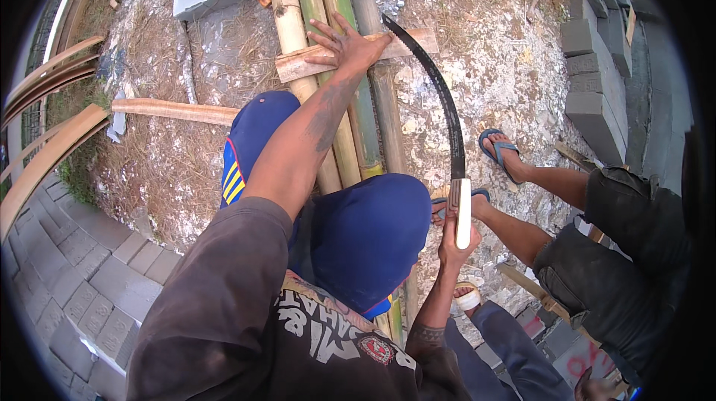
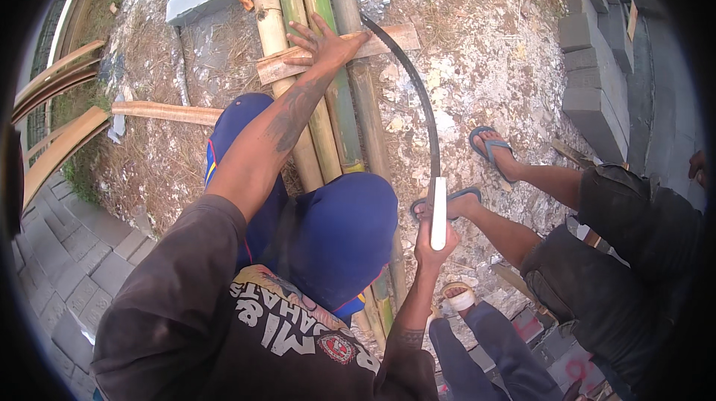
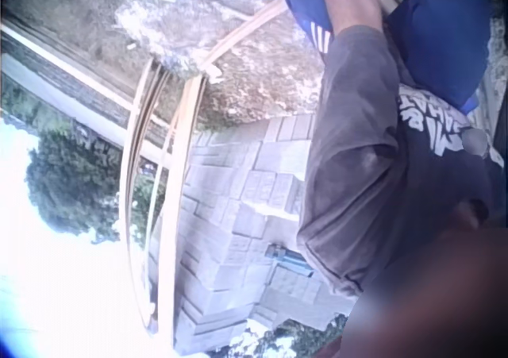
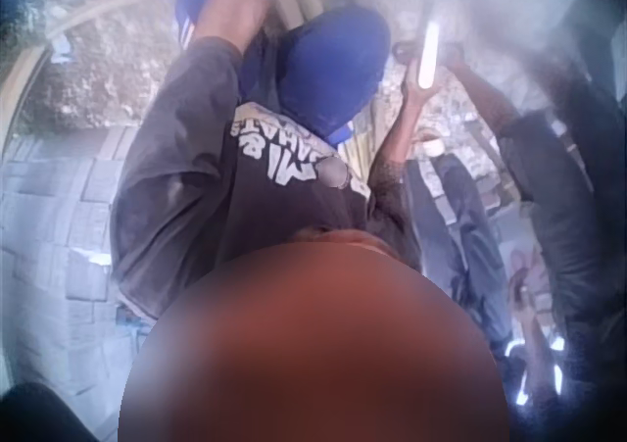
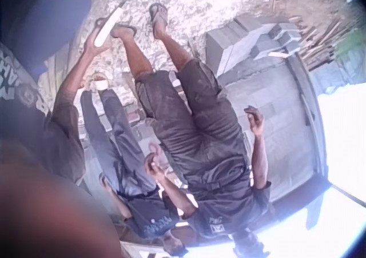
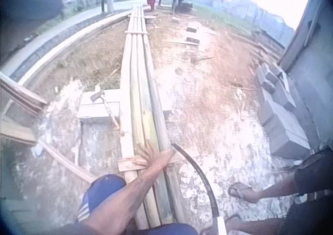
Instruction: The person assembles a bamboo structure by positioning bamboo poles and securing them with wooden crosspieces. They use a hammer to drive nails into the crosspieces and a saw to trim the wood to fit.
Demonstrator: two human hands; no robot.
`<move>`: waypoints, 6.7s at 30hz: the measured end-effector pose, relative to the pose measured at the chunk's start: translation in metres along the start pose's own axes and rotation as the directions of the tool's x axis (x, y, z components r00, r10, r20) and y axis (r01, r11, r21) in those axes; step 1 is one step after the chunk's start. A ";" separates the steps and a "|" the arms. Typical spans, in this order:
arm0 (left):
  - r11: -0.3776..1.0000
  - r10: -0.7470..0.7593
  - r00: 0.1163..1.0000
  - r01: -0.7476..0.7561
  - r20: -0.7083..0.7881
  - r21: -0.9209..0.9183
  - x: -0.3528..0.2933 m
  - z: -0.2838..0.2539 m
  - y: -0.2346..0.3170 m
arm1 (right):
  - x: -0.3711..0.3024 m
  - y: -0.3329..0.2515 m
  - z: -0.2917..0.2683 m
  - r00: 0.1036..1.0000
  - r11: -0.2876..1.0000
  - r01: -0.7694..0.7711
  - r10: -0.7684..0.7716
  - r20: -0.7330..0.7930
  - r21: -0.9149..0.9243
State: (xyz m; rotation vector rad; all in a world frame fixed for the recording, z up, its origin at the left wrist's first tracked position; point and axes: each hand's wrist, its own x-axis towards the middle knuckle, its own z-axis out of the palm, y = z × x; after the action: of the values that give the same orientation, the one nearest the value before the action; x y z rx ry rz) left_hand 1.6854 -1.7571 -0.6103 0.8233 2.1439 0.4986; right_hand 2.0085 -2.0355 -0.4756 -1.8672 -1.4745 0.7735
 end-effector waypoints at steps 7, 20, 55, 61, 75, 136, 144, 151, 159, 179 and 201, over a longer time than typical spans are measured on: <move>1.000 -0.004 1.000 0.004 0.013 0.006 0.003 -0.006 0.000 | -0.039 -0.013 0.004 0.975 0.975 0.206 -0.198 0.097 -0.078; 0.999 -0.046 0.999 0.046 0.021 -0.005 -0.003 -0.018 0.004 | 0.072 -0.031 0.119 0.983 0.982 0.177 -0.180 0.044 0.062; 0.999 -0.007 1.000 0.006 0.013 0.041 0.006 -0.006 -0.005 | 0.086 -0.075 0.122 0.981 0.975 0.188 -0.192 0.022 0.116; 0.999 -0.038 0.999 0.038 0.015 0.036 -0.003 -0.015 0.005 | 0.113 -0.055 0.155 0.983 0.968 0.178 -0.181 0.004 0.175; 0.997 -0.061 0.998 0.060 0.015 0.056 0.001 -0.014 0.003 | 0.115 -0.069 0.155 0.978 0.964 0.205 -0.209 0.006 0.170; 0.485 0.809 0.580 -0.560 -0.101 0.671 0.043 -0.015 -0.069 | 0.054 -0.019 0.111 0.957 0.958 0.286 -0.287 0.051 0.022; 0.466 0.793 0.608 -0.579 -0.026 0.669 0.035 -0.010 -0.059 | 0.060 -0.027 0.109 0.981 0.977 0.189 -0.183 0.065 -0.101; 0.413 0.825 0.561 -0.522 -0.064 0.746 0.052 -0.017 -0.055 | 0.100 -0.003 0.100 0.989 0.983 0.046 -0.070 0.133 0.178; 0.489 0.808 0.587 -0.614 -0.057 0.619 0.031 -0.013 -0.088 | 0.004 -0.030 0.069 0.987 0.986 0.146 -0.141 0.071 -0.081; 0.514 0.810 0.580 -0.634 -0.084 0.577 0.038 -0.023 -0.050 | -0.002 -0.014 0.065 0.964 0.963 0.263 -0.259 0.055 -0.060; 0.508 0.794 0.603 -0.591 -0.076 0.626 0.038 -0.020 -0.068 | -0.022 -0.044 0.048 0.993 0.996 -0.007 0.017 0.113 -0.085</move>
State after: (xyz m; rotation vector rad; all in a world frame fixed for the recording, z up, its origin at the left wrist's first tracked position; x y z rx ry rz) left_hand 1.6242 -1.7806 -0.6570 2.1654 2.2168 0.4515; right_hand 1.9410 -2.0439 -0.4704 -1.9243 -1.5904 0.8474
